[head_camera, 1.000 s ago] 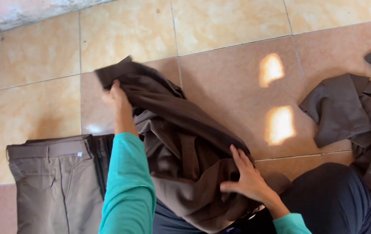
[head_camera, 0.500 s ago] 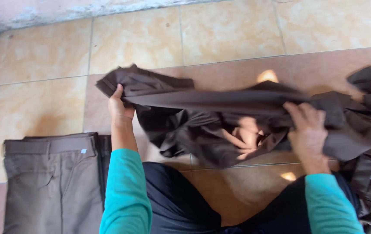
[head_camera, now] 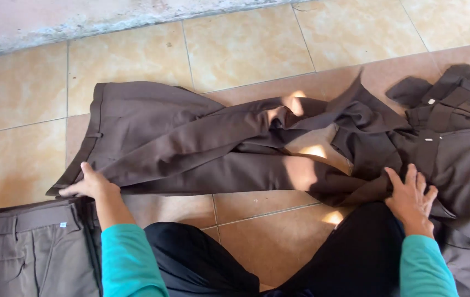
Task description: Folding brown trousers into neat rectangular shapes and stacking them on the floor.
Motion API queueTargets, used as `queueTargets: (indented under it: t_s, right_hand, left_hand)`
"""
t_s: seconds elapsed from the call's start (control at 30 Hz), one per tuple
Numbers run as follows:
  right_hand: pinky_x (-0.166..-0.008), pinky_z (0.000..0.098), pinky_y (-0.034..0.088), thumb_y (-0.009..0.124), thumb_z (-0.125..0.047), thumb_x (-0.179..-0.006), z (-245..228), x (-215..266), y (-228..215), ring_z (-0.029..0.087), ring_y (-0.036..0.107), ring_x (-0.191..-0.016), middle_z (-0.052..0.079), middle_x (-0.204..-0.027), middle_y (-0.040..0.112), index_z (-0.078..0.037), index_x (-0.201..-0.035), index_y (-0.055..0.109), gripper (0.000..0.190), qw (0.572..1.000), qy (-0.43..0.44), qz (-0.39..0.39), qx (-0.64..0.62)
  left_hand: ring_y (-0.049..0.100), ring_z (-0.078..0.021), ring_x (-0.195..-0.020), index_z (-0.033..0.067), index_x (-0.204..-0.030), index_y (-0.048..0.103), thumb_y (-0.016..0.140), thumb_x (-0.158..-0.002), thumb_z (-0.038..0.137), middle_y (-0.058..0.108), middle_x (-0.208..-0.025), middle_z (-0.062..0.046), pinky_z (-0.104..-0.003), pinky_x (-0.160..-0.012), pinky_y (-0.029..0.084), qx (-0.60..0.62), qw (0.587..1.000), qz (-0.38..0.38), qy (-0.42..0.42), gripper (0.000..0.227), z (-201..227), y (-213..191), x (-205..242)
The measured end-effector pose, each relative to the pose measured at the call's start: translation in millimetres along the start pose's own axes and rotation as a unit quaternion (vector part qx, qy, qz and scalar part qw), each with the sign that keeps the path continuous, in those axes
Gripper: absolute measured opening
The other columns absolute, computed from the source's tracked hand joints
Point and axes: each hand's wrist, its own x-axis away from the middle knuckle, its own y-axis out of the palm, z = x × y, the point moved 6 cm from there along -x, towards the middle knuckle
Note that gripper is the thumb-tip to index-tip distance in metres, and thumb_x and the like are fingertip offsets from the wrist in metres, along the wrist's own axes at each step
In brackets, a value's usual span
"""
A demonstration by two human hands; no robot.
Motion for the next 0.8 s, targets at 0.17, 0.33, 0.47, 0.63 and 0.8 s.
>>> queueTargets:
  t_s: [0.17,0.33,0.47,0.63,0.8]
  right_hand:
    - [-0.09,0.0494,0.054,0.074,-0.015,-0.072,-14.8,-18.3,-22.0,0.035,0.059,-0.117,0.007,-0.137,0.057,-0.026,-0.11,0.07,0.04,0.997,-0.024,0.061,0.027]
    - [-0.084,0.0481,0.057,0.07,0.017,-0.067,-15.9,-28.1,-168.7,0.045,0.067,-0.107,0.027,-0.135,0.059,-0.001,-0.105,0.067,0.042,0.921,-0.091,0.354,-0.133]
    - [-0.103,0.0513,0.047,0.072,0.026,-0.09,-14.0,-6.9,-222.7,0.05,0.053,-0.121,0.033,-0.131,0.048,0.013,-0.101,0.05,0.028,0.864,-0.146,0.437,-0.204]
    - [-0.097,0.043,0.054,0.075,-0.012,-0.085,89.1,-5.2,-46.0,0.035,0.059,-0.116,0.013,-0.129,0.061,-0.019,-0.102,0.078,0.019,0.977,-0.075,0.197,0.034]
    - [-0.095,0.0428,0.048,0.07,-0.001,-0.077,53.1,2.7,-97.2,0.034,0.056,-0.116,0.012,-0.138,0.062,-0.023,-0.11,0.084,0.042,0.957,-0.059,0.284,0.012]
  left_hand:
    - [0.051,-0.0321,-0.12,-0.0014,-0.129,0.053,0.054,-0.089,-0.007,0.051,-0.128,-0.017,-0.042,-0.107,0.043,-0.057,0.866,-0.23,0.44,0.04,88.9,48.1,218.6]
    - [0.043,-0.0388,-0.129,0.0225,-0.138,0.051,0.088,-0.06,0.017,0.036,-0.147,-0.012,-0.046,-0.107,0.046,-0.489,0.581,-0.586,0.281,0.086,-95.9,67.8,299.8]
    - [0.05,-0.0358,-0.13,0.021,-0.132,0.051,0.079,-0.073,0.017,0.043,-0.15,-0.016,-0.05,-0.09,0.053,-0.502,0.544,-0.427,0.519,0.066,-57.6,56.0,297.9]
    - [0.06,-0.0222,-0.084,0.0213,-0.095,0.069,0.062,-0.09,0.017,0.06,-0.096,0.0,-0.035,-0.079,0.048,-0.485,0.533,-0.336,0.607,0.009,-5.3,34.3,288.2]
    - [0.067,-0.0224,-0.094,0.0277,-0.104,0.069,0.06,-0.089,0.009,0.063,-0.101,-0.001,-0.037,-0.087,0.05,-0.601,0.48,-0.405,0.494,0.025,-53.3,17.5,253.9]
